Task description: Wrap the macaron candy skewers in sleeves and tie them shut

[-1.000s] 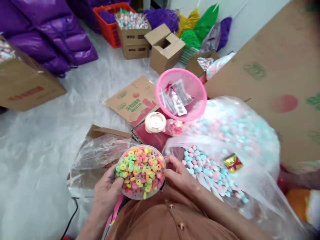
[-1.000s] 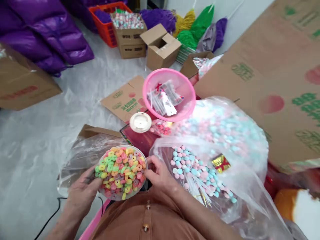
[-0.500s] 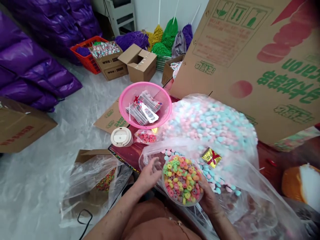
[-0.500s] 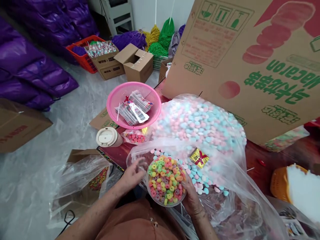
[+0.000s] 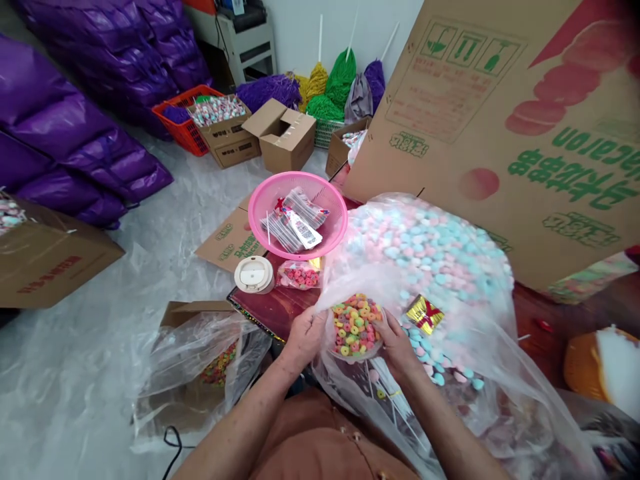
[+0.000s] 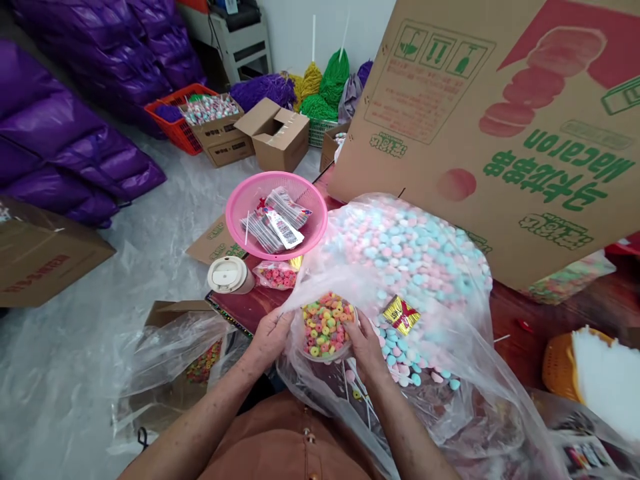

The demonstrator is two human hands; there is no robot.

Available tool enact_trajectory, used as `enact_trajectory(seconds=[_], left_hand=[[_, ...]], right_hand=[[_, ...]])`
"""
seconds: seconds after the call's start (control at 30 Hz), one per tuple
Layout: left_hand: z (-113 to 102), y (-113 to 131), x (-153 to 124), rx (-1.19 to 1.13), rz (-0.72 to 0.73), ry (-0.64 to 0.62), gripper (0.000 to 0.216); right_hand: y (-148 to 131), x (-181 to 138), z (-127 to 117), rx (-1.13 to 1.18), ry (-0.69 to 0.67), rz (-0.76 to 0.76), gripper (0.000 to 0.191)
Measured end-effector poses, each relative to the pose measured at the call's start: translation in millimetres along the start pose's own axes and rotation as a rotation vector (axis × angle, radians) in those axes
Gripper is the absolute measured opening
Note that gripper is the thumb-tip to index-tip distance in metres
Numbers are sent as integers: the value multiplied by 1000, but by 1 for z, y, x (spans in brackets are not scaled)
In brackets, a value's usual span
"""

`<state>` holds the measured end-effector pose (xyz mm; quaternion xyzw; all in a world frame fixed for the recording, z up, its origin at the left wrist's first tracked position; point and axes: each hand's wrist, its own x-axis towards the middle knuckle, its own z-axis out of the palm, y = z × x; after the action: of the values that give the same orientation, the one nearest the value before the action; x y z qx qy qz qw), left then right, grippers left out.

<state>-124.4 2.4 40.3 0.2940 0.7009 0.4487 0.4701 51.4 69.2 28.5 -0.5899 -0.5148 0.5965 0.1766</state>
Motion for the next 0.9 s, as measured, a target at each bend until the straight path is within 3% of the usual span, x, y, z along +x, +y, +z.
enact_trajectory(seconds=[0.17, 0.37, 0.53, 0.6, 0.7, 0.77, 0.83, 0.9], left_hand=[[-3, 28, -6, -251, -17, -49, 41], [-11, 28, -11, -410, -101, -18, 40], [-12, 33, -13, -515, -132, -80, 38], [-15, 37, -10, -537, -124, -90, 39], [-22, 39, -4, -545, -107, -68, 38], [-28, 40, -1, -533, -99, -68, 36], [-33, 39, 0, -498, -97, -125, 34], [-36, 38, 2, -453, -101, -222, 32]], right_hand=[[-34, 16, 21, -417, 157, -159, 41], [-69, 19, 43, -855, 273, -299, 33], [-80, 21, 41, -1096, 310, -403, 33], [-79, 20, 33, -1208, 286, -532, 31], [-72, 18, 16, -1353, 196, -920, 24], [-66, 16, 4, -1361, 275, -1105, 23], [-60, 14, -6, -1330, 397, -1181, 23], [-55, 12, -14, -1300, 403, -1255, 25]])
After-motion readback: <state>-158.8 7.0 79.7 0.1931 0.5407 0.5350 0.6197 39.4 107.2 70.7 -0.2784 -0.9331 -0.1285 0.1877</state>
